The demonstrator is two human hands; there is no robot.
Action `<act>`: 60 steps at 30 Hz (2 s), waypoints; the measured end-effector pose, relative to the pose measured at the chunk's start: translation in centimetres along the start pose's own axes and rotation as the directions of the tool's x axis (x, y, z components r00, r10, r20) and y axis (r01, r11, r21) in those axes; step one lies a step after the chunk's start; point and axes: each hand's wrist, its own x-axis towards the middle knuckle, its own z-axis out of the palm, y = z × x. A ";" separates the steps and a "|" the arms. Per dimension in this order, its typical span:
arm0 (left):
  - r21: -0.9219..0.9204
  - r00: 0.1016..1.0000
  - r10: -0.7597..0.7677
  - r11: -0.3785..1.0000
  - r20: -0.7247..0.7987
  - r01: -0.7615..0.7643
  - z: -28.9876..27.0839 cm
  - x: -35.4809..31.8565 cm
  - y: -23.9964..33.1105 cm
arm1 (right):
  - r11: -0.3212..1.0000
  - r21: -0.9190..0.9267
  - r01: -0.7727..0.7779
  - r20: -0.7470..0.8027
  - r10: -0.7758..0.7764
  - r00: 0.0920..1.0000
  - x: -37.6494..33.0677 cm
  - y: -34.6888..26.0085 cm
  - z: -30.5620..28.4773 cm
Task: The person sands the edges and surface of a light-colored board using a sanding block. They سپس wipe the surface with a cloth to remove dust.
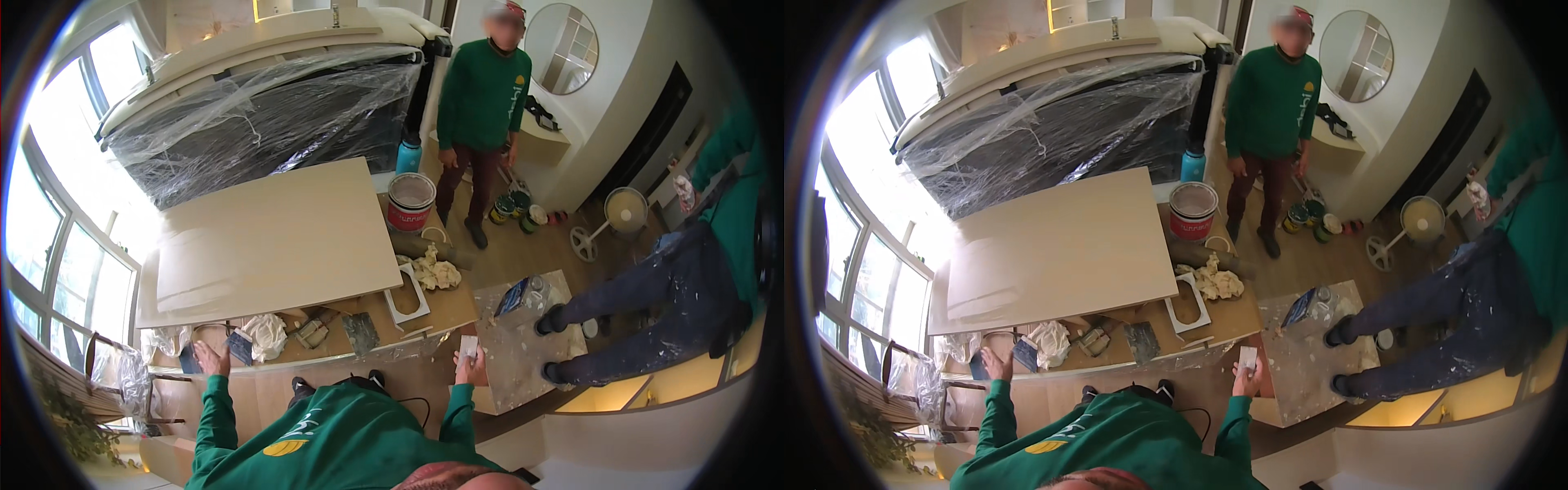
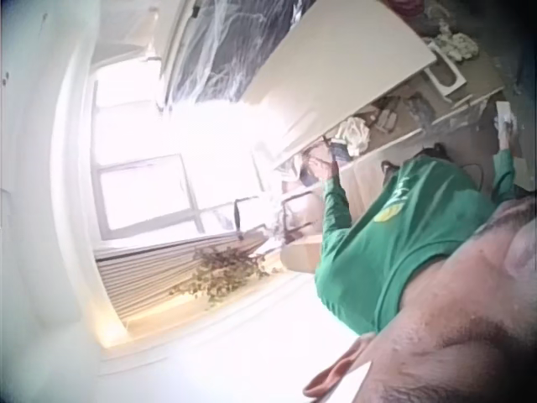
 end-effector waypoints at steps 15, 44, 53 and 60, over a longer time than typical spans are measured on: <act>-0.612 0.112 0.619 0.785 0.777 -0.093 -2.8 -9.2 5.8 | 0.993 -0.054 -0.102 0.434 0.115 0.893 -9.1 -5.4 13.0; -0.880 0.259 0.935 0.324 0.242 -0.348 -5.8 -8.8 16.8 | 0.990 -0.029 0.139 0.244 -0.128 0.961 -21.6 -7.2 24.4; -0.303 0.172 0.982 0.142 -0.076 -0.942 -6.8 1.0 20.3 | 0.422 -0.623 0.659 0.317 -0.634 0.705 -13.1 -8.8 23.0; -0.112 0.167 0.986 0.164 -0.019 -0.980 -3.0 2.4 20.8 | 0.192 -0.557 0.808 0.500 -0.700 0.511 -9.8 -8.6 25.4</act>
